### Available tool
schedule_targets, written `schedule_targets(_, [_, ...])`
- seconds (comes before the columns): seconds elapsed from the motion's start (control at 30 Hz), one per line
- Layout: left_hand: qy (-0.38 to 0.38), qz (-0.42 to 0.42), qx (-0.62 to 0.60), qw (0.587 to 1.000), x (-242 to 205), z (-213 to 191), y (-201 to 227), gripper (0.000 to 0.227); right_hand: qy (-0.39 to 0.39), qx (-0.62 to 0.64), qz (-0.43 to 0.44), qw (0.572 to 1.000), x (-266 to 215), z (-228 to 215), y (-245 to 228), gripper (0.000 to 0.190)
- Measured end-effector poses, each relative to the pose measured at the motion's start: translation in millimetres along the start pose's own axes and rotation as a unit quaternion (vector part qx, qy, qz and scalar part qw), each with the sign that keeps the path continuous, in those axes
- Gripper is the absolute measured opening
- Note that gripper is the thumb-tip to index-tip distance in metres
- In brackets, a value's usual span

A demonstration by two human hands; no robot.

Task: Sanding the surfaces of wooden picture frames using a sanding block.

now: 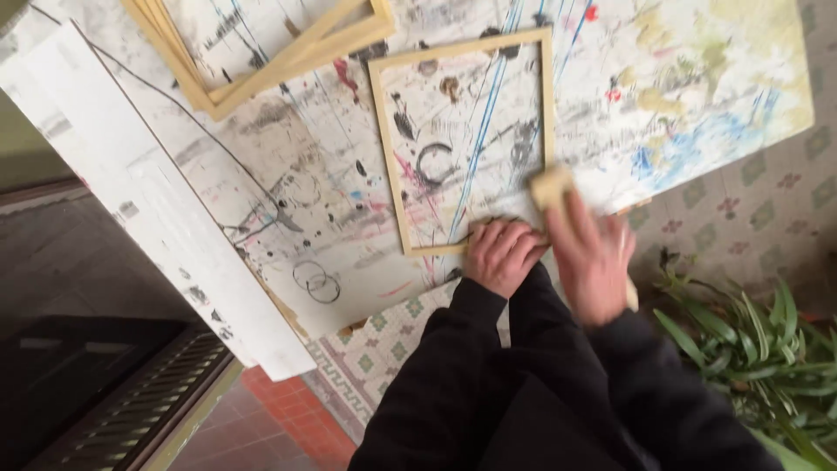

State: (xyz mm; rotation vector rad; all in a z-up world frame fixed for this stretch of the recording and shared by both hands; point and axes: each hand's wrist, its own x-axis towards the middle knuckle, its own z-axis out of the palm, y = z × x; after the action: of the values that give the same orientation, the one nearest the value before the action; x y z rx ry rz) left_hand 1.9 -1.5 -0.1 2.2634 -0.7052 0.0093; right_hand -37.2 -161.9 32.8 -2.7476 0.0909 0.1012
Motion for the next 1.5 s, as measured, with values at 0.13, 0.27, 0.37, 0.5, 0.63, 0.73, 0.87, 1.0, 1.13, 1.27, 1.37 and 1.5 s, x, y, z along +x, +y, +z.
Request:
schedule_targets(0.13, [0.006,0.003,-0.011,1.0,2,3,5,0.02,0.044,-0.033,0.003,0.998,99,15,26,0.04])
schedule_targets(0.27, [0.019,0.004,-0.001,1.0,7,2,2,0.02,0.028,-0.032,-0.018,0.999,30,-7,5,0.056])
schedule_targets(0.37, [-0.007,-0.002,0.007,1.0,5,-2,-3,0.02,-0.007,-0.014,0.013,1.0,3,-5,-4,0.054])
schedule_targets(0.5, [-0.006,0.006,-0.001,1.0,7,-3,5,0.019,0.045,0.026,-0.003,0.999,96,22,29,0.039])
schedule_targets(0.63, [-0.011,0.005,-0.019,1.0,1,1,5,0.021,0.071,-0.031,0.002,0.997,81,3,14,0.044])
schedule_targets(0.73, [0.016,-0.004,0.011,1.0,4,5,-2,0.02,0.0,0.016,-0.008,1.0,8,-7,-3,0.056])
schedule_targets(0.87, [-0.01,0.011,0.02,1.0,0,0,-4,0.02,0.002,0.018,0.004,1.0,53,-2,-1,0.049])
schedule_targets(1.0, [-0.014,0.001,-0.007,1.0,4,0,2,0.02,0.046,0.016,0.002,0.999,120,15,27,0.043])
schedule_targets(1.13, [0.014,0.004,-0.004,1.0,14,-3,3,0.017,-0.013,0.027,0.011,0.999,8,-8,0,0.061])
schedule_targets(1.27, [-0.019,-0.019,-0.01,1.0,8,-7,5,0.019,0.004,0.016,0.008,1.0,60,6,8,0.055])
schedule_targets(1.37, [-0.036,-0.039,-0.029,0.998,11,-5,14,0.02,0.052,0.039,-0.009,0.998,121,-7,31,0.048])
schedule_targets(1.5, [-0.123,-0.086,0.02,0.988,65,-17,-26,0.047,0.128,0.11,-0.016,0.986,93,-70,32,0.051])
